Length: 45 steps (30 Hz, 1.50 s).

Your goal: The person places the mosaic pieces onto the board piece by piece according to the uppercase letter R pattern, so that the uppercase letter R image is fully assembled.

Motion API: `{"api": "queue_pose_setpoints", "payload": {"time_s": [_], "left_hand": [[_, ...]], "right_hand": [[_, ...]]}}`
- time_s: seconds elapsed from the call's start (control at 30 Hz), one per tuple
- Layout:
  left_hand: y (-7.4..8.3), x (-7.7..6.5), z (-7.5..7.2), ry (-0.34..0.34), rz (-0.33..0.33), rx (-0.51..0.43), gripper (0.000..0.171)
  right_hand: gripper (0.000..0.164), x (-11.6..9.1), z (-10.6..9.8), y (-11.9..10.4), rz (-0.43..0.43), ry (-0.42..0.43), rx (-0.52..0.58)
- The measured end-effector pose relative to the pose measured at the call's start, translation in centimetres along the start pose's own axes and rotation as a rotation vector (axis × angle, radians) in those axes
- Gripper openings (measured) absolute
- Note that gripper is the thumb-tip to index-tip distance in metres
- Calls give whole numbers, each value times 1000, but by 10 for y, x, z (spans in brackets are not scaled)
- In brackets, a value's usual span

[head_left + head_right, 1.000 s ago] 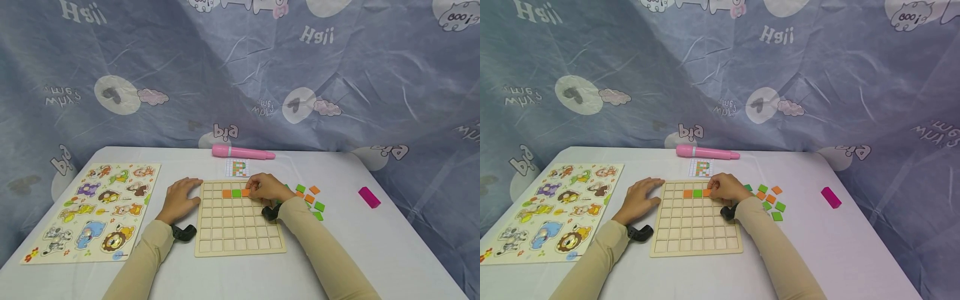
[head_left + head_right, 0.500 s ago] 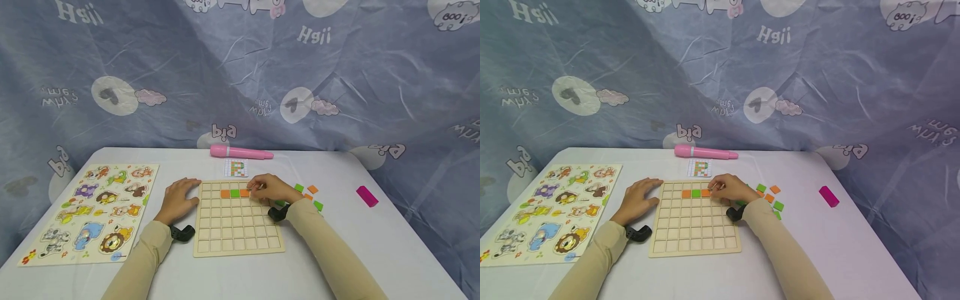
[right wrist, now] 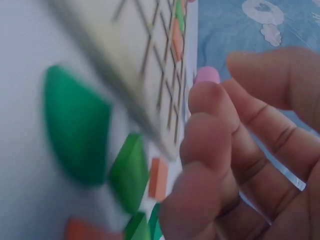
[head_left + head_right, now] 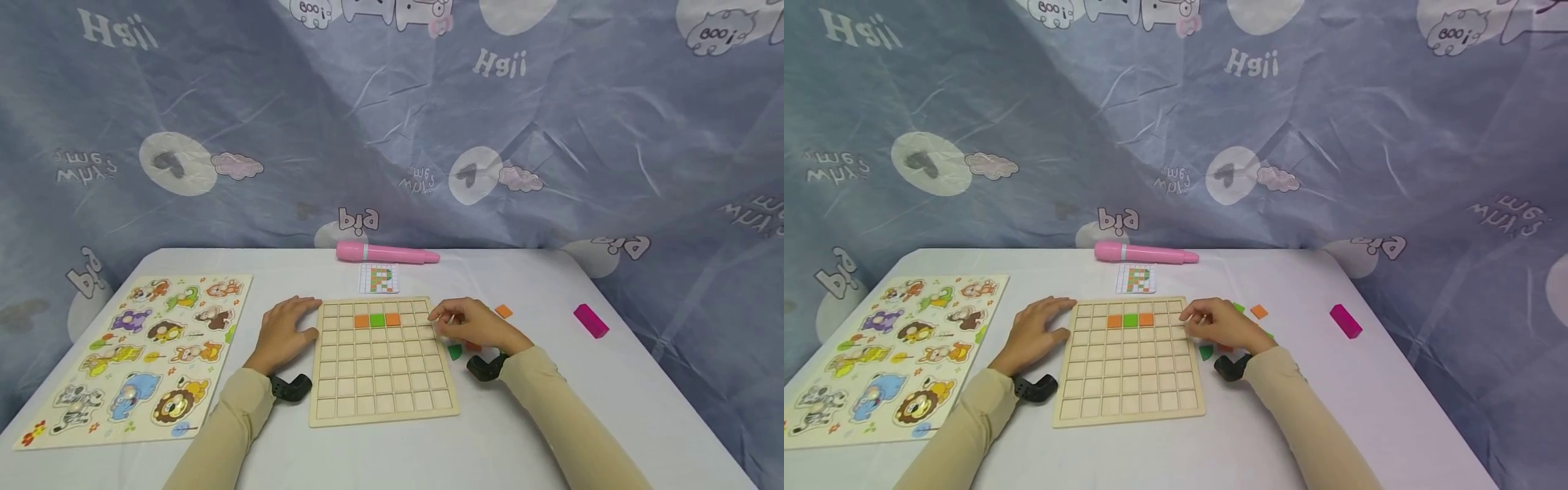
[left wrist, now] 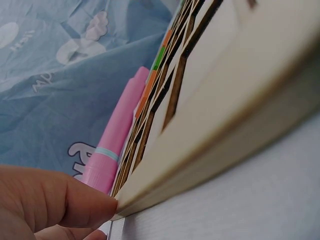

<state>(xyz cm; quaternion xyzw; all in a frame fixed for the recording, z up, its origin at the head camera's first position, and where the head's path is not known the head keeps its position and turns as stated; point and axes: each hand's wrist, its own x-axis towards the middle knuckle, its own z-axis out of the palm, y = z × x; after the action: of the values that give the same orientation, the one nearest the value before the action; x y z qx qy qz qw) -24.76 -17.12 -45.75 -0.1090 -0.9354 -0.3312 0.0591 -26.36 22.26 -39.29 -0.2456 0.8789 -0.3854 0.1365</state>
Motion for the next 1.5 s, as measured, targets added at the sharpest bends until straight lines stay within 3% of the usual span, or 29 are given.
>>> {"api": "queue_pose_setpoints", "payload": {"time_s": [0.13,0.47,0.7,0.93,1.5], "left_hand": [[0,0,0,6,4,-7,59],[2,-1,0,7,0,-11,60],[2,1,0,10,9,-2,60],[2,0,0,1,-2,7,60],[4,-2,-1,9,1,-8,62]], "right_hand": [[20,-14,-4,7,22,-3,19],[19,-37,-9,25,-54,36,-18],[21,-44,-10,27,-68,59,-2],[21,-42,-7,28,-78,30,-30],[33,-39,12,7,100,114,-256]]}}
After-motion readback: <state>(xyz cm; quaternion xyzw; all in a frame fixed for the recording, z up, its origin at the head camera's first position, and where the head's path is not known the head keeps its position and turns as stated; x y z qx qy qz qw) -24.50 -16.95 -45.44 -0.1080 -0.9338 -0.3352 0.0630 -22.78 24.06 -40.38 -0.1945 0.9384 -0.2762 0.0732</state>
